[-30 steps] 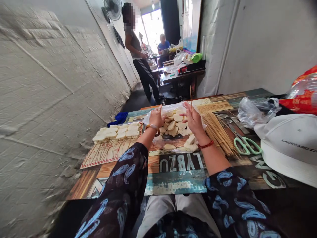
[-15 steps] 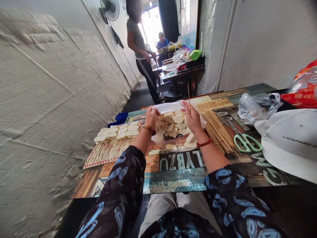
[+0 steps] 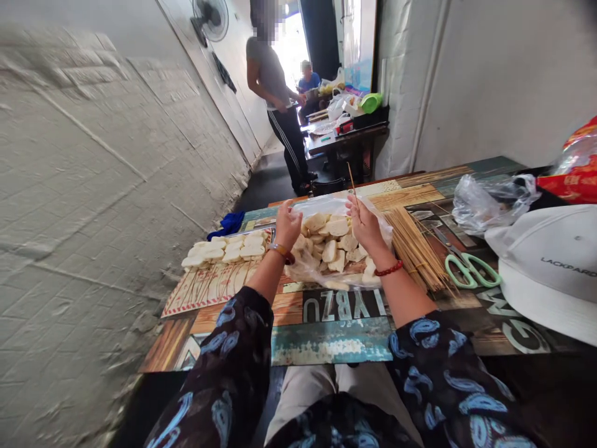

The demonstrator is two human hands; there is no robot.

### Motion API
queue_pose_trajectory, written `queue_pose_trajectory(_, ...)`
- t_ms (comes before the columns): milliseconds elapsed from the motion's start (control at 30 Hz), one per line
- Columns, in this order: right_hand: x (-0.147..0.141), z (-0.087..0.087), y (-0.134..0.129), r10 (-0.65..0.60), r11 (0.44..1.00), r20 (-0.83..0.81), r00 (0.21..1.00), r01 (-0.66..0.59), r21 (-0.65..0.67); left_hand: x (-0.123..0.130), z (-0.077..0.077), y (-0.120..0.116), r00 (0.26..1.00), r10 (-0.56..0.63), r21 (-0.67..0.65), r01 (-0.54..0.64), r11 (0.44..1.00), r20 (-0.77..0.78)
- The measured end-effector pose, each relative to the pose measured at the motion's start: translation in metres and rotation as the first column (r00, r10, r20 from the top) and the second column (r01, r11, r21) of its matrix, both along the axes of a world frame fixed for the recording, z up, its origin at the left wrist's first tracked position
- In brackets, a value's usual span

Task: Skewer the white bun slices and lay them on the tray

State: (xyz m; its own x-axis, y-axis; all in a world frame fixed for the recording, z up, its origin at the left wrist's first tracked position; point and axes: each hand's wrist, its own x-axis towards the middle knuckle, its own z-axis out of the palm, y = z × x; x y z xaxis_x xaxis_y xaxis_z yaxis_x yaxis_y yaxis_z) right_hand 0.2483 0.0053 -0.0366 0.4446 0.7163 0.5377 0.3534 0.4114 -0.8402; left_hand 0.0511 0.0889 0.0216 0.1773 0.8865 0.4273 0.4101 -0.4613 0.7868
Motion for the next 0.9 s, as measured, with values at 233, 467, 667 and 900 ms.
queue_pose_trajectory(233,0.003,-0.003,0.004,0.038,0.999,-0.181,0.983,-0.042,-0.018,-0.035,-0.010,-0.101,0.848,0.065,0.411,0.187,0.892,-0.527)
queue_pose_trajectory(467,-0.002,-0.003,0.002,0.022,0.999,-0.195,0.980,-0.027,-0.023,-0.063,-0.055,-0.089,0.721,0.066,0.245,0.146,0.959,-0.690)
queue_pose_trajectory(667,-0.007,-0.007,0.003,0.042,0.999,-0.193,0.980,-0.046,-0.017,-0.075,-0.061,-0.042,0.714,0.003,0.207,0.198,0.958,-0.700)
queue_pose_trajectory(900,-0.015,0.023,-0.016,0.187,0.982,-0.204,0.961,-0.182,0.043,-0.064,-0.039,-0.044,0.765,-0.020,0.242,0.229,0.943,-0.644)
